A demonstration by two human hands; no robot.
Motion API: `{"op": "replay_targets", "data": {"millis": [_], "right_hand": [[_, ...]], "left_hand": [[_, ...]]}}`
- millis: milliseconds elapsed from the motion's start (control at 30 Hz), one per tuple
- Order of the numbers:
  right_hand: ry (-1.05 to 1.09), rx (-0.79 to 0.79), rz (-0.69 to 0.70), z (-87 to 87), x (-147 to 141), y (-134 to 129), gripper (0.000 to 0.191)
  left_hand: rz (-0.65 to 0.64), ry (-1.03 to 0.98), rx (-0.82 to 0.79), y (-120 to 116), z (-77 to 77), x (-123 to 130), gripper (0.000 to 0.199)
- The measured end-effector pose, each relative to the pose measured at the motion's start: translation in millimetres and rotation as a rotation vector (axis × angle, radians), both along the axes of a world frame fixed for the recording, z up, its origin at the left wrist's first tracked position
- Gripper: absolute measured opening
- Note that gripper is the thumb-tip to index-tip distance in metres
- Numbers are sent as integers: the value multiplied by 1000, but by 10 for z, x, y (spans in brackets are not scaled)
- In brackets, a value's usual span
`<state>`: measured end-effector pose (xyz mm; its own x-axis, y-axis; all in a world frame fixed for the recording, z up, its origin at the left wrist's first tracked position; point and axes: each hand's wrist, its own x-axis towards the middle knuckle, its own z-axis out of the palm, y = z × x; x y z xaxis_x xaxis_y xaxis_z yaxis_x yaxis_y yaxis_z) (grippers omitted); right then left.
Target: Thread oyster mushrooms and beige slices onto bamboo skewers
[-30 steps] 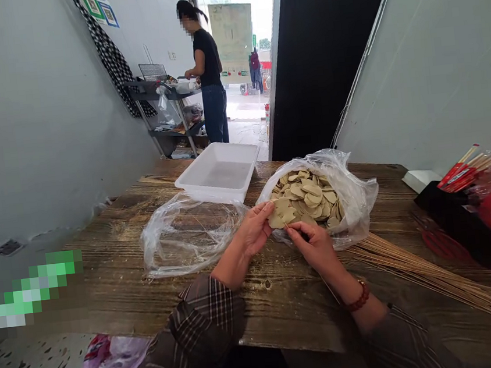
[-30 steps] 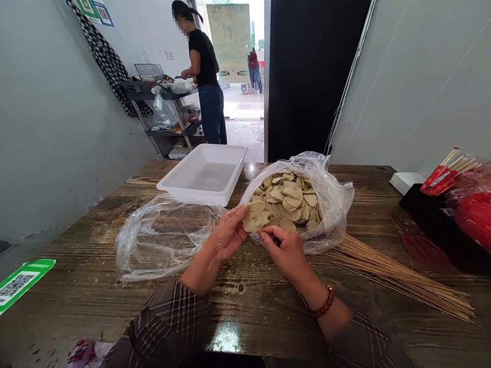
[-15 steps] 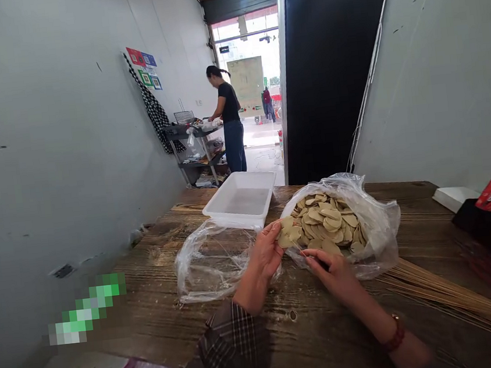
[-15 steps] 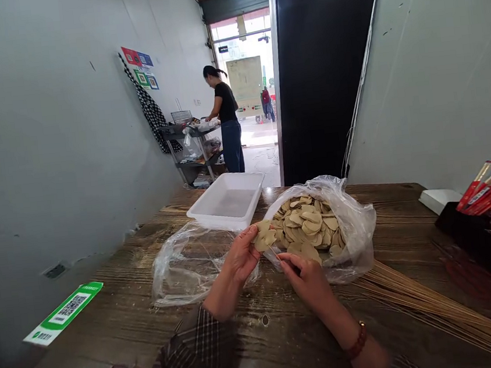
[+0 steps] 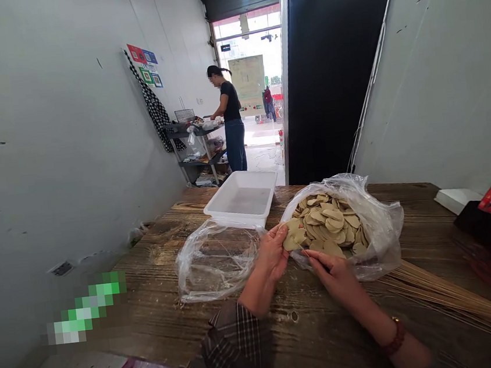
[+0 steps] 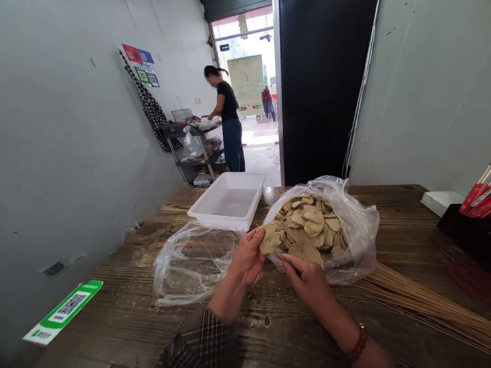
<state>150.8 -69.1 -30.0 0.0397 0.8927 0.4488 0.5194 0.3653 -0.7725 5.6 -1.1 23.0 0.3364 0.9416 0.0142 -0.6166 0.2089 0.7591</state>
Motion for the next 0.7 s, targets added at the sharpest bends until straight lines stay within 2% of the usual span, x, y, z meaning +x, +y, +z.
{"op": "replay_targets", "data": {"millis": [333, 533, 700], "right_hand": [[15, -59, -13, 31, 4, -12, 29], [-19, -34, -47, 87, 2, -7, 31], [-33, 6, -72, 177, 27, -42, 28]], "left_hand": [[-13, 20, -11, -103, -5, 85, 37], [-54, 45, -14, -145, -35, 136, 40], [-100, 37, -27, -108, 1, 97, 40]]}}
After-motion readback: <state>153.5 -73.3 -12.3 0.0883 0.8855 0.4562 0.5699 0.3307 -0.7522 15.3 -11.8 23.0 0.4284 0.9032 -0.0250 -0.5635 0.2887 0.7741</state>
